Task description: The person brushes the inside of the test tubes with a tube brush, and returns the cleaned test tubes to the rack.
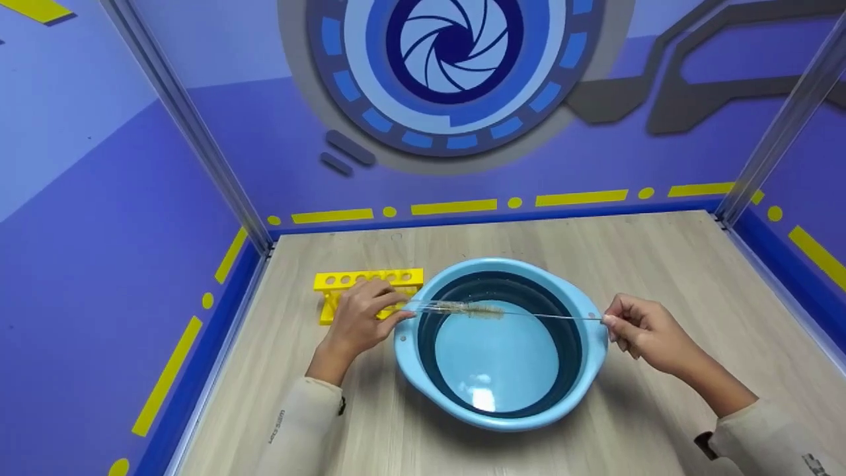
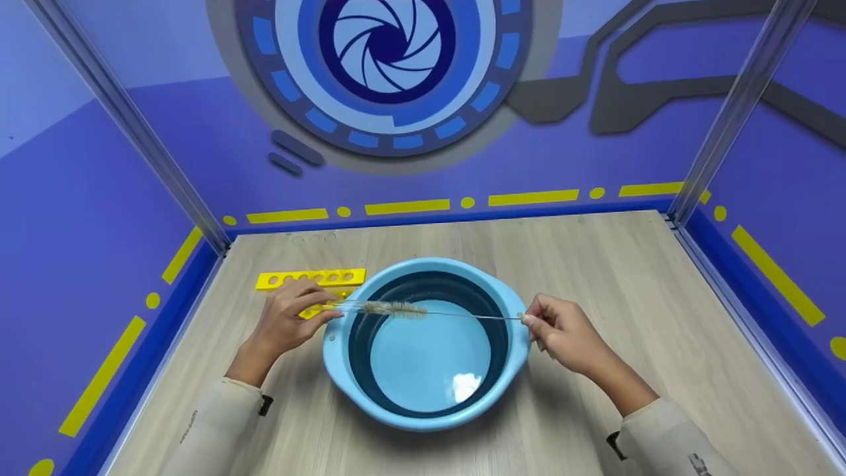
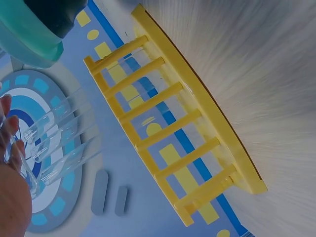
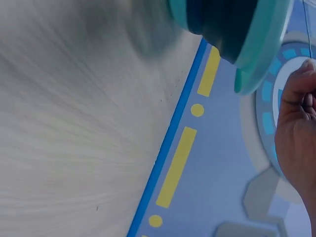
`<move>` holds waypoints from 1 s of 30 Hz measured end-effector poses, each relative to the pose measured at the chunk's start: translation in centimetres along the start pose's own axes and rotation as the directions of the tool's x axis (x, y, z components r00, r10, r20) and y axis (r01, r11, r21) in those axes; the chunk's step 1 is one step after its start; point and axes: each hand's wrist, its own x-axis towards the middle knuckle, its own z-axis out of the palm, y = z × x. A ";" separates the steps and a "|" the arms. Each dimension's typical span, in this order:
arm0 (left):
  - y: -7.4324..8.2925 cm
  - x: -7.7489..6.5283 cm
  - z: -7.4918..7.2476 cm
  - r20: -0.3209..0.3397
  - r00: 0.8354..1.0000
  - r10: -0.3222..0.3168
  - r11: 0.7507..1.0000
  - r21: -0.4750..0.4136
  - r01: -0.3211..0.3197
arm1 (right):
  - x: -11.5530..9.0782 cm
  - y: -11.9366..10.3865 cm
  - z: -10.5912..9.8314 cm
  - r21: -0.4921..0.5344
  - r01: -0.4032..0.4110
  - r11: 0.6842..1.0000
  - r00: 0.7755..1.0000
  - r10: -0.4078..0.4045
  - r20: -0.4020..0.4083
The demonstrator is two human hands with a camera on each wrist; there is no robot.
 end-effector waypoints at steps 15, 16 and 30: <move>-0.1 -0.3 -0.1 -0.075 0.997 -0.012 1.000 0.018 0.013 | 0.3 -1.1 -1.8 0.312 -0.300 0.901 0.947 0.242 0.212; -0.1 -0.4 -0.1 -0.068 0.998 -0.015 1.000 0.019 0.016 | 0.3 -1.2 -1.7 0.299 -0.296 0.907 0.949 0.244 0.199; 0.2 -0.3 -0.2 0.084 0.992 -0.092 0.995 -0.023 0.094 | 0.0 -1.0 -1.1 0.155 -0.105 0.982 0.991 0.117 -0.070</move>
